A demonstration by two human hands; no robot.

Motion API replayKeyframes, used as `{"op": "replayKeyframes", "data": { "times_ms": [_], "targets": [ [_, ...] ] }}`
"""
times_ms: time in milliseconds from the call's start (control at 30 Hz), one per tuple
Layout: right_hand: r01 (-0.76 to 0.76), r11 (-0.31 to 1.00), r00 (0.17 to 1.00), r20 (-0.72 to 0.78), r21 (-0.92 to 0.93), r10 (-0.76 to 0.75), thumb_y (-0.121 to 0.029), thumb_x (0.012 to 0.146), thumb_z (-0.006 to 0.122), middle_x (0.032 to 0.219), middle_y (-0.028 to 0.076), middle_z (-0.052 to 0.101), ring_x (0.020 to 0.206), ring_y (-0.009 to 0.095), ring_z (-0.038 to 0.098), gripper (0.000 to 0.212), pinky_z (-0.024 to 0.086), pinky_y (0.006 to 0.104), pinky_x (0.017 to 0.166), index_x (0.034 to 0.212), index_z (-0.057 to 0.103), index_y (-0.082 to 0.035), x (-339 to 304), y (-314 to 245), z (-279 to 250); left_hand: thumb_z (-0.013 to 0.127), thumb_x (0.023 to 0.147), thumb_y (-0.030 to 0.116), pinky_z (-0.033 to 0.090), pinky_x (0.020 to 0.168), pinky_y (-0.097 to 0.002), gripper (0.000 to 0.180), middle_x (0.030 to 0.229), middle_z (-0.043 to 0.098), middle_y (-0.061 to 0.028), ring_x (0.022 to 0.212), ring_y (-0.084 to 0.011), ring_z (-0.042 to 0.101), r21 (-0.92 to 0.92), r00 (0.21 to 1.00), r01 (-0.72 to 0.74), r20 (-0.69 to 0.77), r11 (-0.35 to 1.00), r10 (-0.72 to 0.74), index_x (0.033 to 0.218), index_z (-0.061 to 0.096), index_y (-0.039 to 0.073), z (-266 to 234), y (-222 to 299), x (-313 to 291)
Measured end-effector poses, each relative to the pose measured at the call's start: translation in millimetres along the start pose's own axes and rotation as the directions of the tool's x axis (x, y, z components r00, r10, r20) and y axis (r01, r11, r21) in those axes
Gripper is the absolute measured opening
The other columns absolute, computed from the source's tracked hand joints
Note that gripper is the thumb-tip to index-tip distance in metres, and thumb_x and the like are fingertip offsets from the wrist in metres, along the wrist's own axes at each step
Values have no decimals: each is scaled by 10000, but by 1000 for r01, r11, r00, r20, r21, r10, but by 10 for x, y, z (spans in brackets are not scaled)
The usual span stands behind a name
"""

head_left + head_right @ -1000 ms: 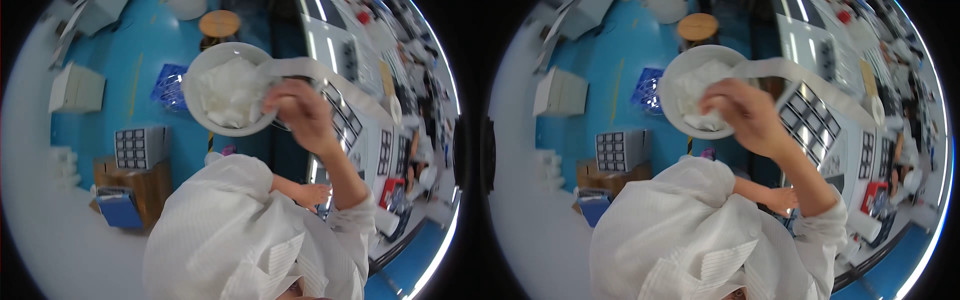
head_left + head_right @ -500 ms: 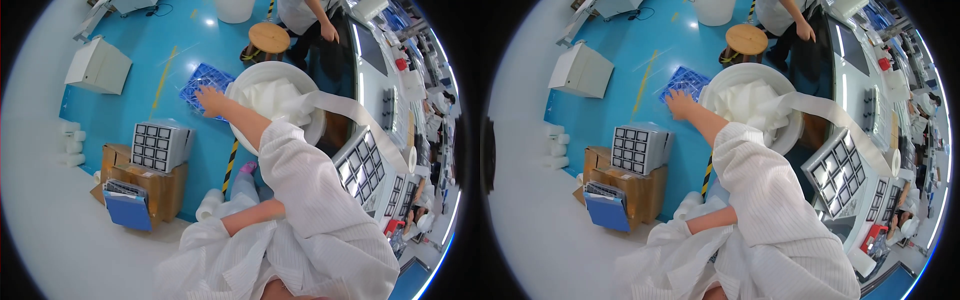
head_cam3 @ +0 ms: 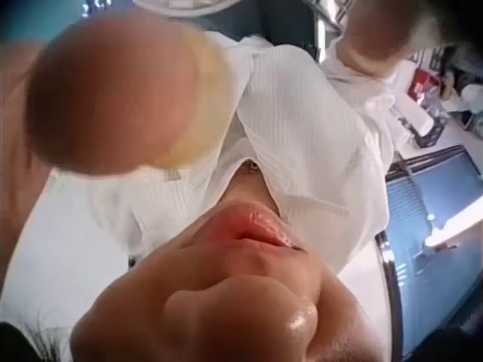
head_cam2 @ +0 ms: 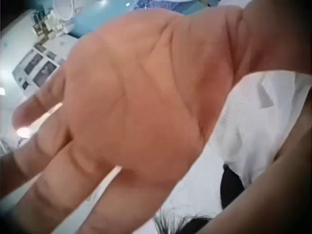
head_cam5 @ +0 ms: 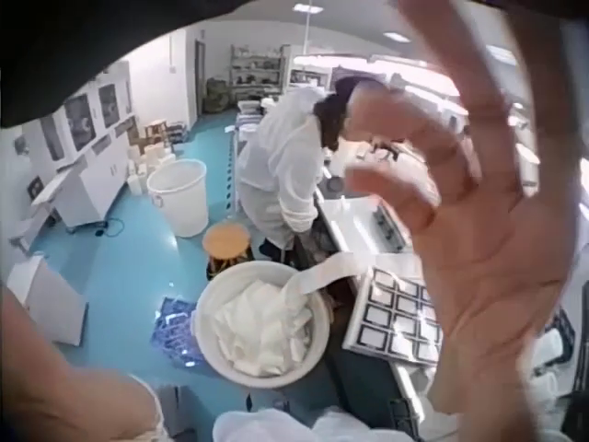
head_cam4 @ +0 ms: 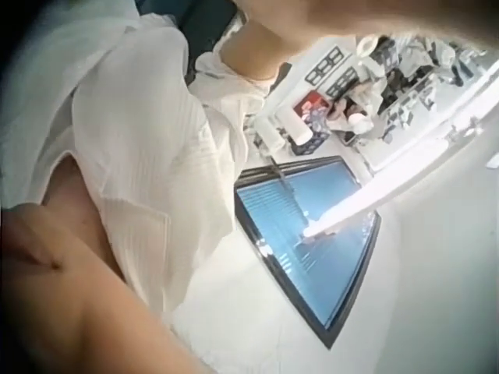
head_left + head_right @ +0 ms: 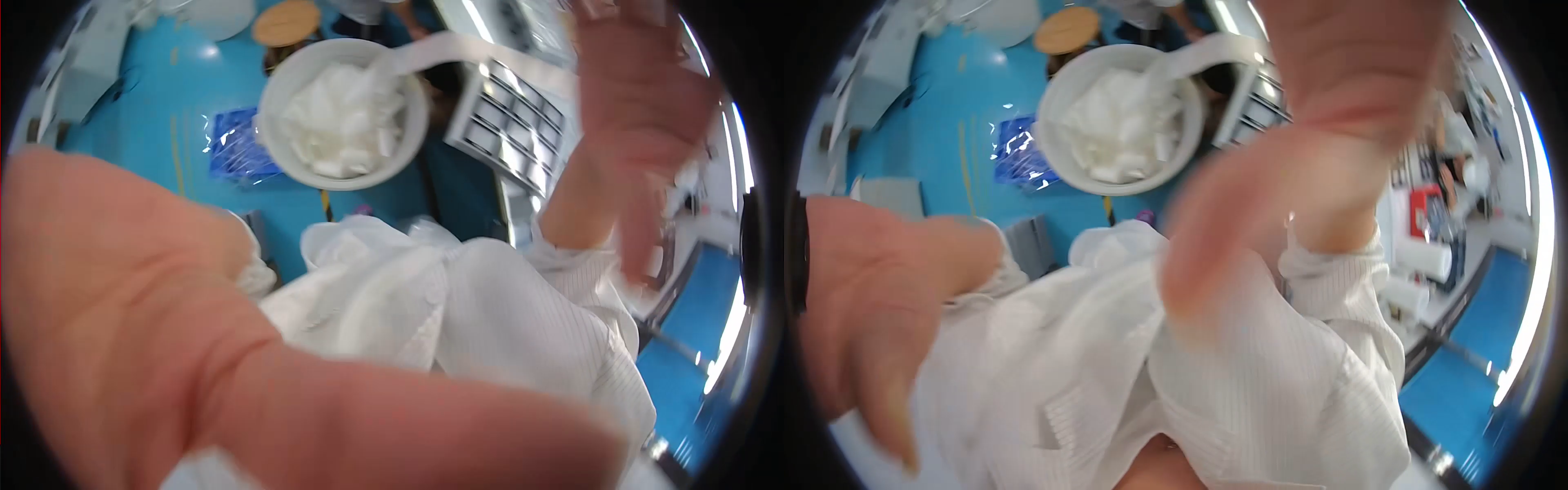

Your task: Sort small components into grid-shaped trays on an assembly line.

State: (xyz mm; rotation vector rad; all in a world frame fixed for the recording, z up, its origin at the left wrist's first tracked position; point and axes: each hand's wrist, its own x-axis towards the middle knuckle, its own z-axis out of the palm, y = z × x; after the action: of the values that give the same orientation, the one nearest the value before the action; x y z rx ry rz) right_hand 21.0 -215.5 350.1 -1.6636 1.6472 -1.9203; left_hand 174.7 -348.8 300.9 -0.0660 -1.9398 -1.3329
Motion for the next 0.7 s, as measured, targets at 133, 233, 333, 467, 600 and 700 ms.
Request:
{"op": "replayKeyframes", "data": {
  "times_ms": [133, 233, 333, 467, 600, 700],
  "targets": [
    [142, 931, 989, 20, -335, -143, -267, 880, 626, 1161, 206, 584, 1001, 317, 614, 362, 524, 396, 839, 1090, 586, 25, -268, -530, -641, 740, 787, 159, 432, 826, -351, 418, 1032, 556, -68, 966, -181, 531, -76, 947, -243, 196, 967, 253, 1076, 463, 38, 602, 110, 319],
    [241, 755, 960, 35, -610, -278, -273, 885, 617, 1161, 205, 584, 997, 313, 616, 362, 527, 397, 831, 1083, 589, 28, -482, -992, -771, 740, 789, 192, 415, 860, -379, 482, 1072, 532, -73, 1004, -202, 511, -180, 790, -484, 329, 856, 517, 1126, 428, 44, 762, -26, 852],
    [206, 587, 964, 60, -783, -258, -279, 889, 608, 1161, 204, 583, 992, 308, 619, 363, 531, 398, 823, 1076, 592, 31, -926, -1597, -1255, 741, 791, 225, 398, 894, -407, 547, 1113, 508, -78, 1042, -223, 492, -291, 646, -573, 415, 767, 640, 1175, 393, 50, 1221, 190, 891],
    [77, 427, 976, -19, -901, -217, -287, 895, 596, 1161, 203, 582, 987, 302, 622, 365, 535, 399, 812, 1067, 595, 35, -1702, -2270, -1574, 741, 794, 269, 375, 939, -444, 633, 1166, 476, -85, 1092, -252, 466, -413, 393, -613, 580, 673, 714, 1242, 346, 58, 1267, 144, 1014],
    [98, 279, 980, 44, -955, -194, -295, 901, 585, 1161, 202, 581, 981, 296, 626, 369, 540, 400, 802, 1058, 599, 39, -2284, -2880, -1744, 741, 796, 313, 352, 984, -482, 720, 1220, 443, -91, 1143, -280, 440, -436, 190, -702, 646, 563, 739, 1308, 298, 66, 1397, -5, 1287],
    [-105, 358, 979, -159, -928, -124, -218, 904, 596, 1118, 161, 601, 971, 247, 620, 297, 513, 337, 809, 1084, 593, 18, -2153, -2372, -1738, 741, 798, 346, 334, 1018, -510, 785, 1260, 419, -96, 1181, -301, 420, -451, 40, -745, 705, 491, 708, 1357, 263, 72, 1443, -210, 1522]
  ]
}}
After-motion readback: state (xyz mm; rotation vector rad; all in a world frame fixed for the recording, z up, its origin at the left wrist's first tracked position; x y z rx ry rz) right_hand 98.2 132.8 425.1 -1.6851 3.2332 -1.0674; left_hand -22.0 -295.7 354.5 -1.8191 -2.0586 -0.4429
